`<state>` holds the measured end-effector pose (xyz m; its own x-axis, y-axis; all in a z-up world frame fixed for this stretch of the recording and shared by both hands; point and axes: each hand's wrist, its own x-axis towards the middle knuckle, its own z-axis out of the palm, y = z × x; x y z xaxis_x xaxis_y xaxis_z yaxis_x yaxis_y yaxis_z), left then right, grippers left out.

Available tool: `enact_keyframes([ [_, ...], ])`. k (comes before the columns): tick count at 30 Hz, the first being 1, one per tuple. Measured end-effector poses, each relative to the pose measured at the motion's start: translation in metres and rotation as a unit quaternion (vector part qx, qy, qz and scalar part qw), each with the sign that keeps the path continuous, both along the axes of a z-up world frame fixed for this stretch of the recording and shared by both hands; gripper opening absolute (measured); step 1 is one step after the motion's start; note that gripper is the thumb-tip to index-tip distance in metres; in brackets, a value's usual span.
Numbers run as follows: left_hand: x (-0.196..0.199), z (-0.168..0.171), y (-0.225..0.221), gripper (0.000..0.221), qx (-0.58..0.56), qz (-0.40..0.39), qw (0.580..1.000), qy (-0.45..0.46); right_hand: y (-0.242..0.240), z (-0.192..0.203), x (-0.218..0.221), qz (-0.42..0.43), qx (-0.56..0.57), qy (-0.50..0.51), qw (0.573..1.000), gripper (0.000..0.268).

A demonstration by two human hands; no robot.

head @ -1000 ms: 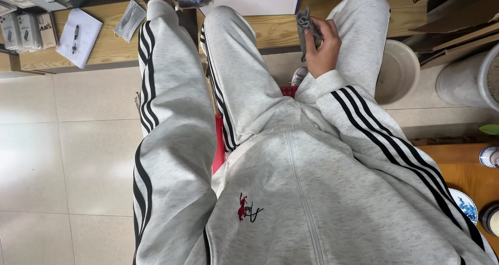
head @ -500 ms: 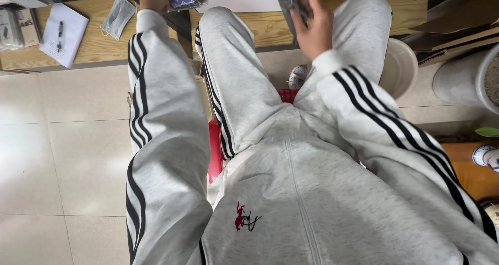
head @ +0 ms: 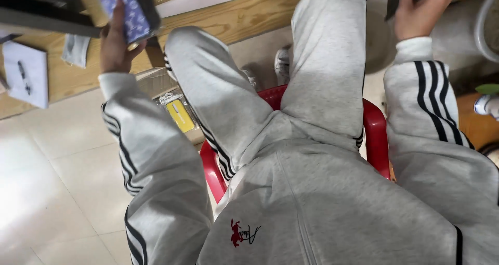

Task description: A person removes a phone case from its packaging, wipes it with a cloth, and then washes the cloth in a bowl of water.

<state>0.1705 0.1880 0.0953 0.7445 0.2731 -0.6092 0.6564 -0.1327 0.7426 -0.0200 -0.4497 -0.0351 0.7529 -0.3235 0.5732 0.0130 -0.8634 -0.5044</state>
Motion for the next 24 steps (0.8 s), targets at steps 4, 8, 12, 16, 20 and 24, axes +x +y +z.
enact_keyframes([
  [4,-0.004,0.000,-0.002,0.086,-0.072,-0.022,0.997,0.000,-0.048,-0.101,-0.058,-0.040,0.055,0.136,0.988,0.013],
  [8,-0.006,-0.029,0.011,0.086,-0.127,-0.014,0.992,-0.004,-0.077,-0.200,-0.084,-0.116,0.029,0.228,0.966,0.011],
  [12,-0.012,-0.026,-0.011,0.085,-0.157,0.032,0.987,-0.014,-0.069,-0.222,-0.096,-0.251,0.129,0.341,0.897,0.019],
  [16,-0.014,-0.022,-0.020,0.082,-0.149,0.078,0.986,-0.023,-0.057,-0.229,-0.094,-0.297,0.185,0.377,0.858,0.026],
  [20,-0.014,-0.019,-0.033,0.088,-0.192,0.107,0.974,-0.054,-0.049,-0.211,-0.091,-0.282,0.234,0.352,0.861,0.020],
  [24,-0.011,-0.037,-0.031,0.086,-0.272,0.107,0.952,-0.090,-0.047,-0.175,-0.064,-0.258,0.179,0.171,0.934,0.014],
])
